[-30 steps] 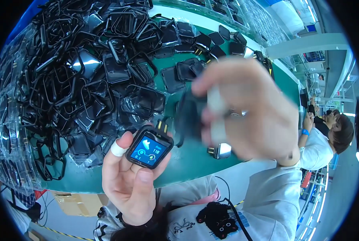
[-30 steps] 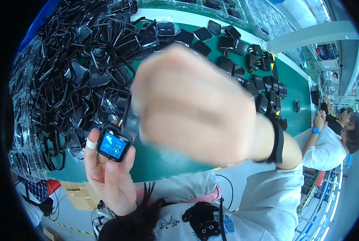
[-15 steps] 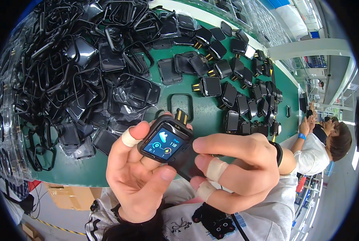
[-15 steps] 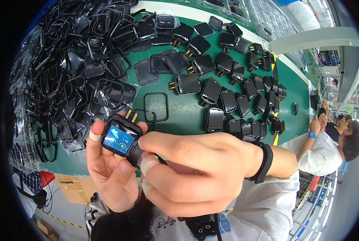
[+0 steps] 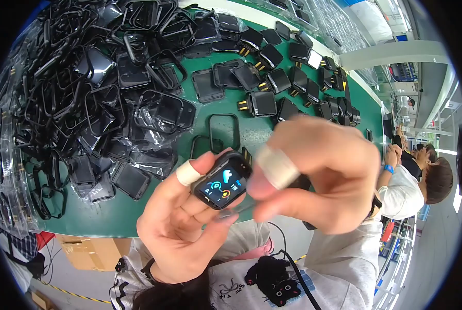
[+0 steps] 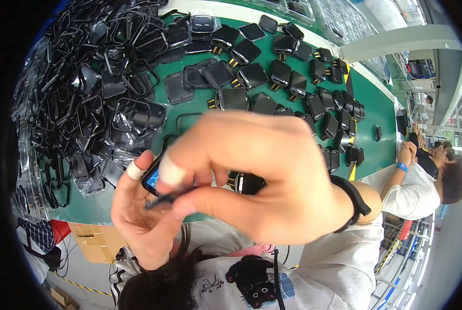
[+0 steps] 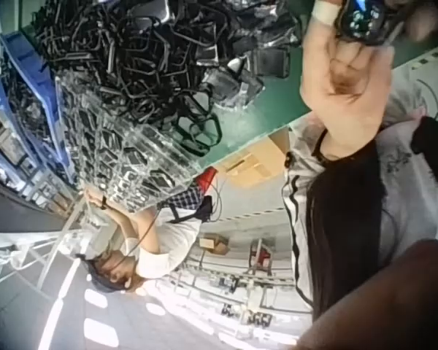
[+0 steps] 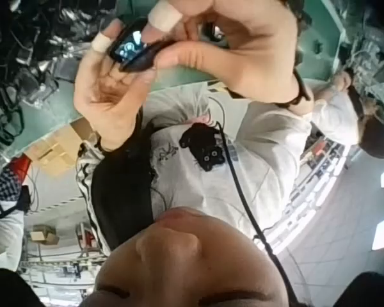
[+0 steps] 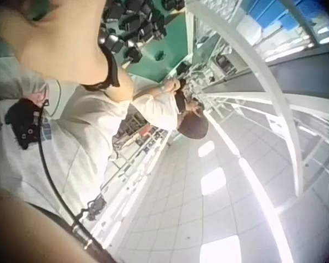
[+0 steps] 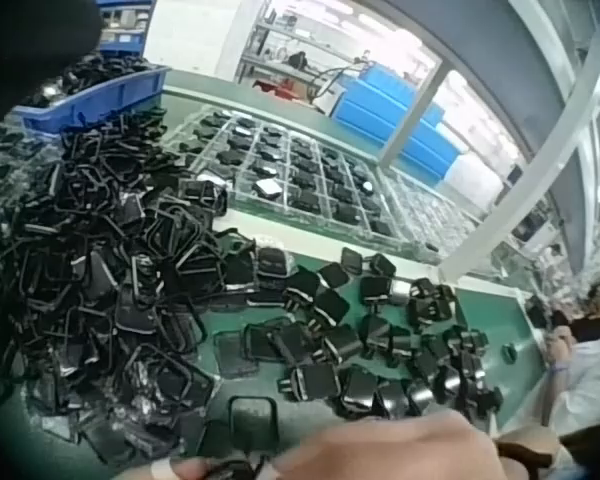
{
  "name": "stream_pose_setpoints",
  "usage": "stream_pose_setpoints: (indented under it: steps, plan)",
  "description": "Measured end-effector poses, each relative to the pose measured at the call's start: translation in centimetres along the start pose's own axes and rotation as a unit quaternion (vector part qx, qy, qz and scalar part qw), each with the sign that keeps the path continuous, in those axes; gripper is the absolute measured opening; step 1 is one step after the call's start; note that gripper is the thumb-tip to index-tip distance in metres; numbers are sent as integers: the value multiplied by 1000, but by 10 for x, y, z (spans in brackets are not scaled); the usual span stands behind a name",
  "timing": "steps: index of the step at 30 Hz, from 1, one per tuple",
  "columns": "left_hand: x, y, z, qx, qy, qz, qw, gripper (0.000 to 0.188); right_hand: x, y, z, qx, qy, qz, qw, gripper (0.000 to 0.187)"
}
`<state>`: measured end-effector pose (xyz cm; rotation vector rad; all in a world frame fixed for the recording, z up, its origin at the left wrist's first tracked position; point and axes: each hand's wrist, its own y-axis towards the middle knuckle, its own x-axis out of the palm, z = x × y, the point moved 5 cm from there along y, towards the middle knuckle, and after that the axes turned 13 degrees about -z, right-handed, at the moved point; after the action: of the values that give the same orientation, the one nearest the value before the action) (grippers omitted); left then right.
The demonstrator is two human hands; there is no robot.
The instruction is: The person picks up a smartwatch, peels a protective film from the screen, and presses the watch into a plastic frame by hand. They repeat this process for several smartwatches, placing the assembled units onto the table.
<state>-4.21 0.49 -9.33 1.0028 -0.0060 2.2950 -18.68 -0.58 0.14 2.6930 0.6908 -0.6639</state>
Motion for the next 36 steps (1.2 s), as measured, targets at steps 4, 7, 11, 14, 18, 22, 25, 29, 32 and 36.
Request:
stream_pose_setpoints:
  steps: [4, 7, 11, 14, 18, 22, 25, 29, 32, 36]
  plan:
    - [2, -2, 1, -18, 34, 12, 999, 66, 7, 3, 14, 88, 41, 25, 995, 19]
    - [2, -2, 2, -29, 39, 21, 999, 68, 7, 4, 15, 83, 12, 25, 996, 22]
    - [5, 1, -2, -8, 34, 13, 999, 60, 9, 3, 13, 56, -65, -6, 996, 22]
    - [3, -1, -3, 40, 12, 22, 999, 48, 14, -2, 15, 18, -69, -26, 997, 23]
    - [-1, -8, -1, 13, 74, 26, 997, 41, 16, -10, 12, 32, 26, -16, 999, 21]
    - [4, -7, 9, 54, 198, -5, 979, 34, 20, -20, 5, -26, -6, 23, 999, 19]
    - [12, 0, 13, 62, 239, -26, 969, 31, 22, -24, 4, -42, -21, 35, 998, 17]
    - [8, -3, 16, 134, 262, -44, 955, 32, 29, -24, 3, -48, -8, 39, 998, 18]
    - [9, -2, 16, 138, 268, -38, 953, 32, 31, -29, 4, -46, -19, 34, 998, 20]
    - [11, -4, 19, 107, 312, -27, 944, 28, 33, -31, 4, -7, -42, 0, 999, 26]
